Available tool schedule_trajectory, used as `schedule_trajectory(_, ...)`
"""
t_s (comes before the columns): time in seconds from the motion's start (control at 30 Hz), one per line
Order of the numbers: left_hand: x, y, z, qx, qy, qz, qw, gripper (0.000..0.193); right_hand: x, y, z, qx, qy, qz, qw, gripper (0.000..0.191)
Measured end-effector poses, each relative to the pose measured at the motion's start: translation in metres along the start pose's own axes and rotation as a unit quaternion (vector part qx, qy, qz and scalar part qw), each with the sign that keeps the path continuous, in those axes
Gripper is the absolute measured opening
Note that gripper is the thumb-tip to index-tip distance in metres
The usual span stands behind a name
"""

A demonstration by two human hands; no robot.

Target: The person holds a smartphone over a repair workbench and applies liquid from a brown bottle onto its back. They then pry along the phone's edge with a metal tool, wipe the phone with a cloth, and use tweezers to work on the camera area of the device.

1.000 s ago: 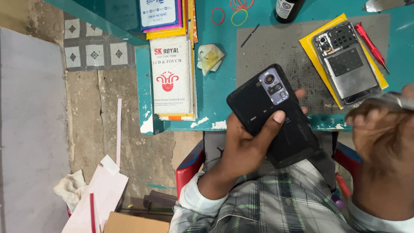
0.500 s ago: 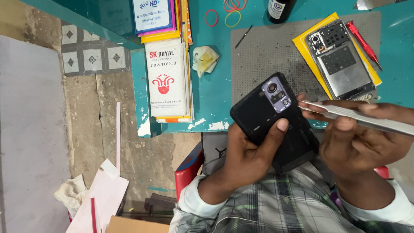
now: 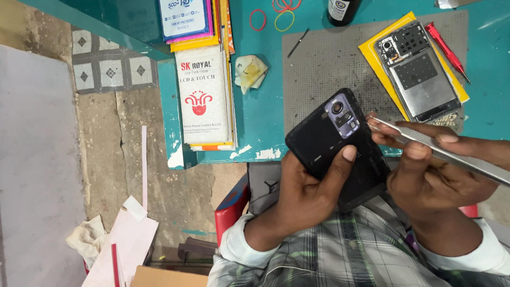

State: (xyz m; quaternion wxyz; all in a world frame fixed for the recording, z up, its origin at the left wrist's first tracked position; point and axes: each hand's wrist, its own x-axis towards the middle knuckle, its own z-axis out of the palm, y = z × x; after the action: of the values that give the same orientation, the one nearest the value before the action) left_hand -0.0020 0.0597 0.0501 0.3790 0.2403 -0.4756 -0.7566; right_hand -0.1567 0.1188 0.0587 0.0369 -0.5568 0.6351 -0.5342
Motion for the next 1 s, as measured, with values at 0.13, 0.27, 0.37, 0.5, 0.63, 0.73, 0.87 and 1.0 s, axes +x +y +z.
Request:
schedule_trajectory(0.13, 0.001, -0.001, 0.003, -0.020, 0.003, -0.005, 1.000, 0.018, -0.003, 0.004, 0.000, 0.026, 0.005, 0.003, 1.000, 0.037)
schedule_trajectory(0.27, 0.004, 0.001, 0.003, -0.014, -0.002, -0.005, 1.000, 0.018, -0.005, 0.009, 0.001, 0.041, 0.004, 0.013, 0.999, 0.036)
schedule_trajectory(0.37, 0.007, 0.002, 0.004, -0.024, 0.001, -0.003, 1.000, 0.020, -0.006, 0.014, 0.001, 0.043, 0.000, 0.004, 0.999, 0.036)
schedule_trajectory(0.5, 0.008, 0.001, 0.001, 0.000, 0.003, -0.004, 1.000, 0.017, -0.009, 0.018, 0.003, 0.023, -0.014, -0.004, 1.000, 0.028)
schedule_trajectory(0.63, 0.008, -0.005, -0.003, 0.014, 0.004, 0.003, 1.000, 0.016, -0.013, 0.024, 0.003, 0.006, -0.032, -0.044, 0.998, 0.032)
schedule_trajectory(0.73, 0.008, -0.009, -0.005, 0.020, 0.004, 0.000, 1.000, 0.014, -0.017, 0.027, 0.006, 0.022, -0.027, -0.028, 0.999, 0.030)
schedule_trajectory(0.87, 0.008, -0.011, -0.007, 0.010, -0.007, -0.001, 1.000, 0.015, -0.018, 0.029, 0.007, 0.028, -0.023, -0.005, 0.999, 0.018)
schedule_trajectory(1.0, 0.010, -0.014, -0.008, 0.016, -0.002, -0.024, 1.000, 0.015, -0.012, 0.027, 0.006, 0.061, -0.014, -0.012, 0.998, 0.023)
